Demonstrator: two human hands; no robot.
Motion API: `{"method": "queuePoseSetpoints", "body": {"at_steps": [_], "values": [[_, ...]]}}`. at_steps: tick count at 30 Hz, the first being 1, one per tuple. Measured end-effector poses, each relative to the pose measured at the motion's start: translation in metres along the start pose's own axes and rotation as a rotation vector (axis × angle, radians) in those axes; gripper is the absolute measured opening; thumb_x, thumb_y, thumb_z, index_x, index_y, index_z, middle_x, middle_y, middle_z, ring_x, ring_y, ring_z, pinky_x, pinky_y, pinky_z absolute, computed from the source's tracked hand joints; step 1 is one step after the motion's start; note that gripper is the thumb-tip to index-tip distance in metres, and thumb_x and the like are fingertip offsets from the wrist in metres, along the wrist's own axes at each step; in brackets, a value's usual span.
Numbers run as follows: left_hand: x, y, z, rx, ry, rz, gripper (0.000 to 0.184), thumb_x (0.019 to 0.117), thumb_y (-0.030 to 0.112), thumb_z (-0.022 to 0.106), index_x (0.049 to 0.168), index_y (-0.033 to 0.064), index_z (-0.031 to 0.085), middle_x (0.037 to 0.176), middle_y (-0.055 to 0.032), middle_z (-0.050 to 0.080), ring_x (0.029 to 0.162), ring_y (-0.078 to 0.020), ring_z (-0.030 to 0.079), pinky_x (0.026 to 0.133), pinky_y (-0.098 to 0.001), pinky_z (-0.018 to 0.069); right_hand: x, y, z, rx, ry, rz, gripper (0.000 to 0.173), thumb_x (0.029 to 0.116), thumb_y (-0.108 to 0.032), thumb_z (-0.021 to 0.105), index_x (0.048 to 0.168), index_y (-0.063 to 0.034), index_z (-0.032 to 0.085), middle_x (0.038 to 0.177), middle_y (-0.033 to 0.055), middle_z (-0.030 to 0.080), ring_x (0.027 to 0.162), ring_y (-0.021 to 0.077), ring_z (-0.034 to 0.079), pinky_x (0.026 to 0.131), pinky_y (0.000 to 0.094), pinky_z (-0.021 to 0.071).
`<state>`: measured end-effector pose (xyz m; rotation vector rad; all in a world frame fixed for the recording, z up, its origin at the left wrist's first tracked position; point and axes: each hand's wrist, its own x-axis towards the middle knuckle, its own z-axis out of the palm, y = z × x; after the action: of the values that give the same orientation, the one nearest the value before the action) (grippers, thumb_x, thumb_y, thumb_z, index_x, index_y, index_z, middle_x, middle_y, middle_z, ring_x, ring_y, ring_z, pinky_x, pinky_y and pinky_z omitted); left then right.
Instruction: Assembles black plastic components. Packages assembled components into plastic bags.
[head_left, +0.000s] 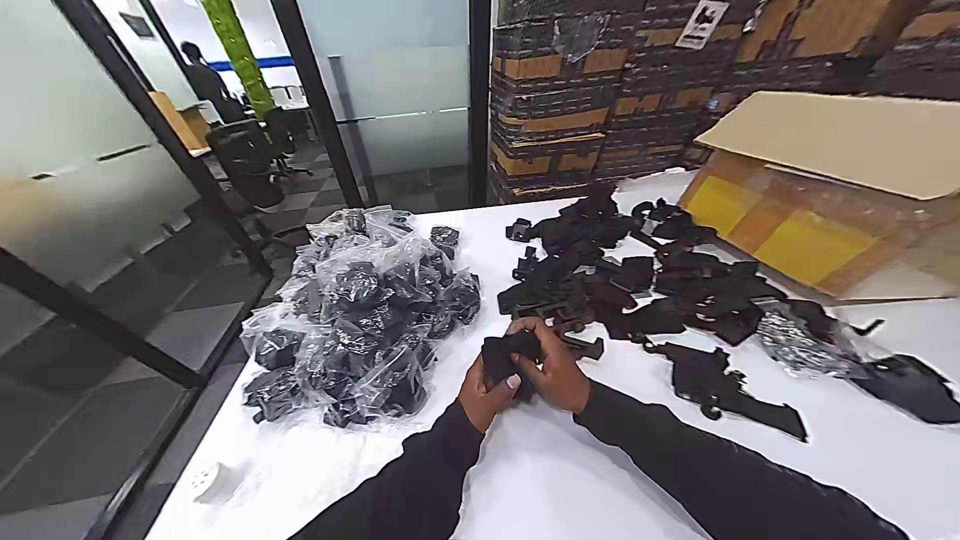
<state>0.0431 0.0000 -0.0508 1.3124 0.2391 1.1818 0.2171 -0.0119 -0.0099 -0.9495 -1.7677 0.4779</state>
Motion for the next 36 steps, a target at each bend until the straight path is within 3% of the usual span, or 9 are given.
{"method": "queuePoseSetpoints", "body": {"at_steps": [5,8,12,15,22,28,30,33,36], "values": [[0.007,-0.011,-0.006,0.076,0.045,-0.101,0.072,0.0875,0.011,0.072,0.143,-0.0172,0.035,0.129,-0.0198,0.062,0.114,-0.0131,0.065,0.102,-0.032,0.0538,-0.016,0.02,0.008,0.002,-0.066,-0.078,0.034,0.0941,-0.018,0.066,0.121,-0.0011,0.055,0.124,0.0121,0.061,0.123,0.0148,0.058,0.105,0.0323,0.0499],[0.009,-0.005,-0.001,0.151,0.091,-0.191,0.068,0.0865,0.0,0.068,0.144,-0.0157,0.035,0.127,-0.0197,0.063,0.11,-0.0125,0.066,0.099,-0.0309,0.0552,-0.02,0.026,0.006,0.052,-0.092,-0.059,0.033,0.0966,-0.016,0.064,0.123,0.0003,0.053,0.126,0.013,0.059,0.124,0.0151,0.057,0.106,0.0325,0.0492],[0.009,-0.005,-0.002,0.211,0.094,-0.053,0.049,0.0945,0.0,0.061,0.137,-0.0168,0.044,0.122,-0.0175,0.067,0.109,-0.0127,0.067,0.099,-0.0322,0.0562,-0.022,0.029,0.008,0.141,-0.033,-0.027,0.032,0.0986,-0.016,0.063,0.123,0.0009,0.05,0.13,0.0137,0.056,0.126,0.0163,0.055,0.106,0.0327,0.05],[0.011,-0.003,-0.001,0.245,0.148,0.023,0.042,0.0897,-0.008,0.059,0.131,-0.0161,0.053,0.117,-0.0162,0.07,0.105,-0.014,0.069,0.096,-0.0332,0.0578,-0.021,0.029,0.007,0.1,-0.009,-0.049,0.036,0.097,-0.019,0.063,0.124,0.0011,0.052,0.132,0.0161,0.055,0.13,0.0197,0.052,0.109,0.0349,0.0474],[0.014,-0.002,-0.009,0.285,0.258,0.05,0.04,0.0923,-0.007,0.056,0.131,-0.0158,0.053,0.117,-0.0169,0.07,0.106,-0.0159,0.069,0.097,-0.0342,0.0578,-0.019,0.034,0.006,0.177,-0.046,0.03,0.039,0.1002,-0.02,0.065,0.132,0.0001,0.054,0.136,0.0166,0.053,0.115,0.0174,0.062,0.085,0.0306,0.0603],[0.014,0.001,-0.008,0.31,0.269,0.078,0.035,0.0953,-0.008,0.051,0.129,-0.0161,0.055,0.116,-0.0168,0.07,0.105,-0.0128,0.069,0.096,-0.0313,0.0577,-0.018,0.035,0.004,0.232,-0.073,0.068,0.036,0.1032,-0.027,0.06,0.129,-0.0019,0.059,0.139,0.0148,0.051,0.109,0.0149,0.064,0.079,0.0296,0.0608],[0.014,0.001,-0.007,0.316,0.267,0.079,0.035,0.0945,-0.009,0.052,0.128,-0.0159,0.056,0.116,-0.0168,0.07,0.104,-0.0128,0.069,0.096,-0.0314,0.0577,-0.02,0.036,0.004,0.259,-0.111,0.059,0.045,0.0992,-0.028,0.067,0.134,-0.0014,0.055,0.142,0.0154,0.049,0.11,0.0157,0.064,0.079,0.0308,0.0614],[0.015,0.003,-0.007,0.283,0.243,0.077,0.043,0.0929,-0.011,0.05,0.135,-0.0163,0.05,0.119,-0.0168,0.068,0.103,-0.0122,0.068,0.096,-0.0317,0.0574,-0.022,0.034,0.006,0.229,-0.119,0.024,0.056,0.0879,-0.012,0.075,0.137,-0.0009,0.049,0.144,0.016,0.048,0.114,0.0166,0.064,0.083,0.0314,0.0621],[0.015,0.003,-0.008,0.259,0.181,0.121,0.042,0.0947,-0.011,0.049,0.136,-0.0161,0.05,0.123,-0.0164,0.067,0.106,-0.0122,0.068,0.098,-0.0322,0.0569,-0.021,0.032,0.006,0.25,-0.073,-0.006,0.051,0.0841,-0.004,0.074,0.129,-0.0006,0.049,0.141,0.0151,0.05,0.116,0.0165,0.064,0.087,0.0319,0.0617]]}}
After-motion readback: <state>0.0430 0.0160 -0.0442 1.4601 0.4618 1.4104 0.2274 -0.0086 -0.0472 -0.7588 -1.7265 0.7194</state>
